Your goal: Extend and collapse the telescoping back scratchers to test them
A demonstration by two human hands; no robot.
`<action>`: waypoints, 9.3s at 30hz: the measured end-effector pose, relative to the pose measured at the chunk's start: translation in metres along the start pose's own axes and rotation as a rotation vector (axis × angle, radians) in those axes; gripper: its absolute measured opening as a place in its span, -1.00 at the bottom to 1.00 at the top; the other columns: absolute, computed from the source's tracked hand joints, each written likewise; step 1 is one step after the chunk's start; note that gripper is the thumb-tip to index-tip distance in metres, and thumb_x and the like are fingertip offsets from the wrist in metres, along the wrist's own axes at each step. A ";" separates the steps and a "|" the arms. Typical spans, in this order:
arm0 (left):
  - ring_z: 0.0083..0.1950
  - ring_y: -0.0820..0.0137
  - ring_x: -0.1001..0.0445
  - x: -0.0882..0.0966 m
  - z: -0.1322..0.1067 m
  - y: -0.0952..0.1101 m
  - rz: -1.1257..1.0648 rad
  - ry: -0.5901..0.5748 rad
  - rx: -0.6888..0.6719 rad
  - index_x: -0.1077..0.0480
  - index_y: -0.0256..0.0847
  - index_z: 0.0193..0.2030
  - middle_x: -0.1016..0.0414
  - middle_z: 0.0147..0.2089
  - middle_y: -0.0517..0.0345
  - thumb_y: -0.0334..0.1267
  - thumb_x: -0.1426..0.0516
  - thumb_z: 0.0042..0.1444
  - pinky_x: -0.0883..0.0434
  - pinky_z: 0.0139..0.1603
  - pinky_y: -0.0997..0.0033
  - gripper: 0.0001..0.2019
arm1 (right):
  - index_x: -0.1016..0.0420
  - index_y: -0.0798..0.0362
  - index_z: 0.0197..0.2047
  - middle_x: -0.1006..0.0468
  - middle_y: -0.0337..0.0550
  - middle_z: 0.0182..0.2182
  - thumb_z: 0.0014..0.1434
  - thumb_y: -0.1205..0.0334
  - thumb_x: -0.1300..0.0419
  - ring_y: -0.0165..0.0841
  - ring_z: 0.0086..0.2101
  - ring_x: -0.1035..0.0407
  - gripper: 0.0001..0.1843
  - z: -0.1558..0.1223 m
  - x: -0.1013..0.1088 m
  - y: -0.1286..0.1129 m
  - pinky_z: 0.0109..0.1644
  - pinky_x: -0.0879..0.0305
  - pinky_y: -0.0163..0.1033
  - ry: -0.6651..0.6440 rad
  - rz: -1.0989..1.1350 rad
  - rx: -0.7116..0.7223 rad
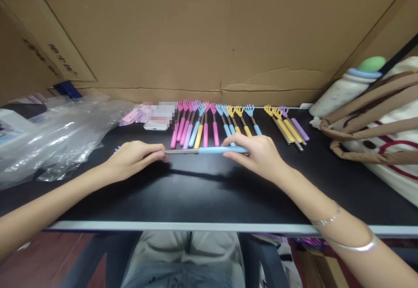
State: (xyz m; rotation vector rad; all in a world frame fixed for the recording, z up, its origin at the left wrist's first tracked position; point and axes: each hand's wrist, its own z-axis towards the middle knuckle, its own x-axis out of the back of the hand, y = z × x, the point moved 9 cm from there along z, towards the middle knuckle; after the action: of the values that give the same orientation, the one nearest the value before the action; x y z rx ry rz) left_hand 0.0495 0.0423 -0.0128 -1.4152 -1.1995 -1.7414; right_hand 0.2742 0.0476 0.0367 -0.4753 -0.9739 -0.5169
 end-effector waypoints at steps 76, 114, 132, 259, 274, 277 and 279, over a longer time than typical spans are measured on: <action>-0.58 0.46 -0.34 0.030 -0.018 0.028 0.622 0.598 -0.244 -0.41 -0.14 -0.36 -0.47 -0.54 0.23 -0.04 0.15 0.32 0.06 -0.56 0.44 -0.58 | -0.36 -0.01 -0.26 -0.41 -0.32 -0.58 0.27 -0.01 0.07 -0.46 -0.62 -0.22 -0.69 0.001 -0.019 0.011 -0.47 -0.04 -0.35 -0.196 -0.082 -0.124; -0.51 0.45 -0.41 0.029 -0.013 0.020 0.515 0.503 -0.188 -0.42 -0.13 -0.32 -0.52 -0.47 0.23 -0.02 0.15 0.31 0.04 -0.55 0.45 -0.59 | -0.38 0.03 -0.21 -0.46 -0.22 -0.42 0.24 -0.01 0.01 -0.42 -0.47 -0.28 -0.69 0.002 -0.025 0.016 -0.37 -0.16 -0.32 -0.243 0.234 -0.189; -0.48 0.45 -0.44 0.030 -0.011 0.017 0.461 0.493 -0.150 -0.43 -0.12 -0.32 -0.55 -0.44 0.24 -0.05 0.08 0.27 0.00 -0.55 0.46 -0.66 | -0.37 -0.02 -0.18 -0.42 -0.33 -0.57 0.25 0.01 0.00 -0.49 -0.61 -0.23 -0.74 -0.001 -0.016 0.010 -0.48 -0.05 -0.37 -0.159 -0.095 -0.068; -0.44 0.41 -0.46 0.033 -0.010 0.003 0.428 0.442 -0.022 -0.44 -0.08 -0.25 -0.56 -0.39 0.21 0.01 0.14 0.28 -0.02 -0.54 0.44 -0.60 | -0.38 0.00 -0.29 -0.36 -0.31 -0.60 0.22 0.04 -0.03 -0.48 -0.60 -0.18 -0.76 -0.001 -0.010 0.016 -0.50 -0.05 -0.35 -0.085 -0.005 -0.157; -0.46 0.41 -0.43 0.033 -0.011 0.006 0.464 0.454 -0.068 -0.43 -0.10 -0.33 -0.52 -0.44 0.22 0.01 0.17 0.30 0.03 -0.54 0.45 -0.57 | -0.42 0.01 -0.30 -0.43 -0.27 -0.56 0.25 0.00 0.02 -0.47 -0.60 -0.17 -0.68 -0.003 -0.017 0.016 -0.48 -0.06 -0.34 -0.170 0.076 -0.174; -0.49 0.43 -0.38 0.034 -0.012 0.007 0.479 0.470 -0.100 -0.42 -0.13 -0.40 -0.45 -0.52 0.19 0.02 0.18 0.30 0.03 -0.53 0.45 -0.53 | -0.43 0.01 -0.31 -0.43 -0.28 -0.57 0.25 -0.01 0.04 -0.47 -0.61 -0.17 -0.66 -0.003 -0.020 0.015 -0.48 -0.05 -0.33 -0.218 0.106 -0.176; -0.49 0.43 -0.37 0.035 -0.013 0.009 0.492 0.491 -0.126 -0.42 -0.14 -0.42 -0.43 -0.54 0.18 0.03 0.19 0.30 0.02 -0.52 0.45 -0.51 | -0.44 0.01 -0.31 -0.42 -0.29 -0.58 0.25 -0.01 0.05 -0.47 -0.61 -0.19 -0.65 -0.003 -0.023 0.014 -0.47 -0.06 -0.33 -0.244 0.122 -0.172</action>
State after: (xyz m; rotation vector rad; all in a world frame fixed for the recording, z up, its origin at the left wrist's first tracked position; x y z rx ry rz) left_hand 0.0420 0.0299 0.0228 -1.1275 -0.4427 -1.6825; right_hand 0.2746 0.0614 0.0136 -0.7604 -1.1303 -0.4406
